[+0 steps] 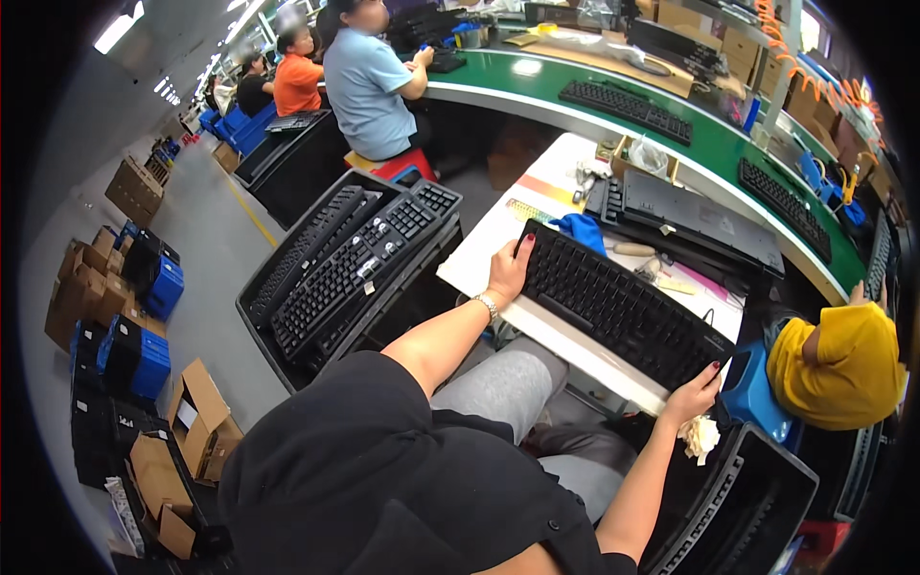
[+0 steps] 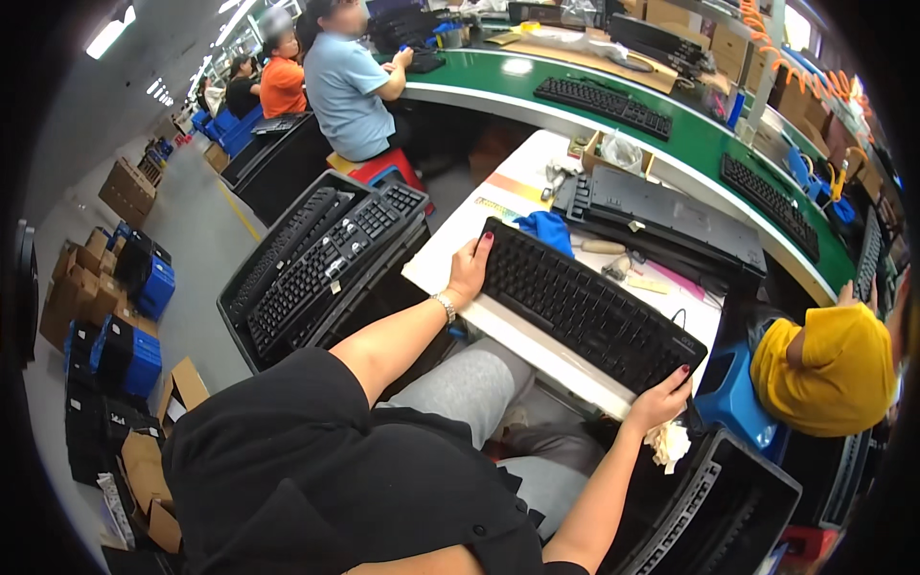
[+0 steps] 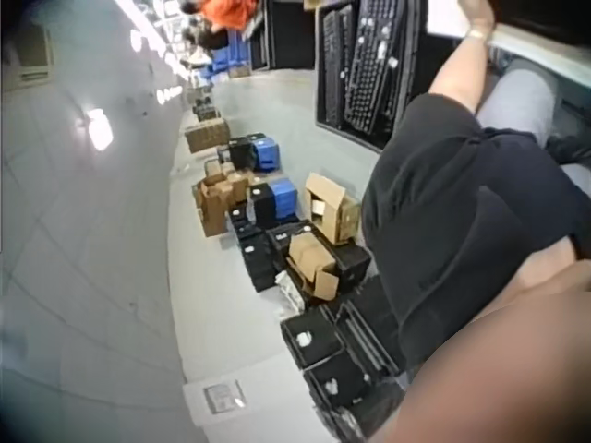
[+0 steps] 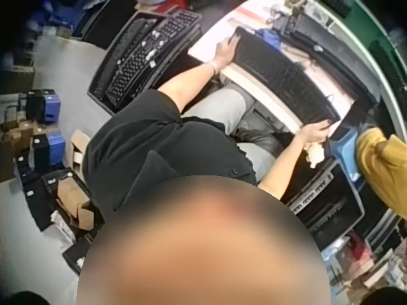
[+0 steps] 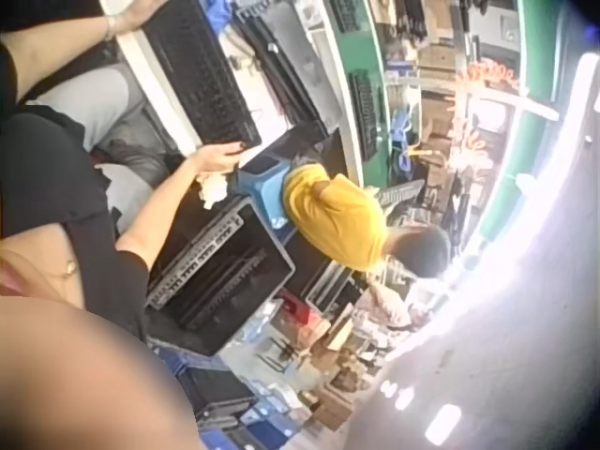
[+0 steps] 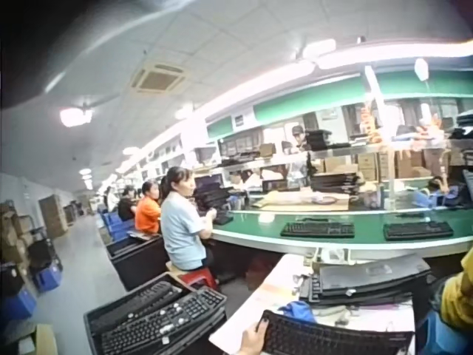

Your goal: Assembling and cleaning computer keyboards on a factory production line.

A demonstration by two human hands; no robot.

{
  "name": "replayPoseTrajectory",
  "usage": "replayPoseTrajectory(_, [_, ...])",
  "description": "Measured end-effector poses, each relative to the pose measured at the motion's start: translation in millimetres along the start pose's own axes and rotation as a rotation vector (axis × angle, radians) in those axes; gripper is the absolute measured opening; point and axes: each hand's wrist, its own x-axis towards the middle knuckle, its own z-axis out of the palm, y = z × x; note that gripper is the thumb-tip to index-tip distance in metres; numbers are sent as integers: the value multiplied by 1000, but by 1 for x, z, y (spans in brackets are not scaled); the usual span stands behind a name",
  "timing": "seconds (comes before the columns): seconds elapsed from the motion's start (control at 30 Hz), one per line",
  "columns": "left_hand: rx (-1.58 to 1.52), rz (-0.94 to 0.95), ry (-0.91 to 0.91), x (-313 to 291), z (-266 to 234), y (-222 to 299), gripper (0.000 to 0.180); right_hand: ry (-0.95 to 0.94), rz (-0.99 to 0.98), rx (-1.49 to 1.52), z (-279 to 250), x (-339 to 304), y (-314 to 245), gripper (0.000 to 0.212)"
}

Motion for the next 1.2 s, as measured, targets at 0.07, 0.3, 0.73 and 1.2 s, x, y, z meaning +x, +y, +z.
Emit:
replayPoseTrajectory(0.07, [10,-15,-19,2,0,1,65,-1,-4,10,1,1,1,54])
replayPoseTrajectory(0.3, [8,14,35,3,4,4,66,-62,15,31,0,1,-2,54])
replayPoseTrajectory(0.73, [63,-43,20,5,3,4,65,-84,30,24,3,1,4,52])
replayPoseTrajectory(1.2, [22,15,-177,16,3,-24,55,244,66,-97,24,1,10,43])
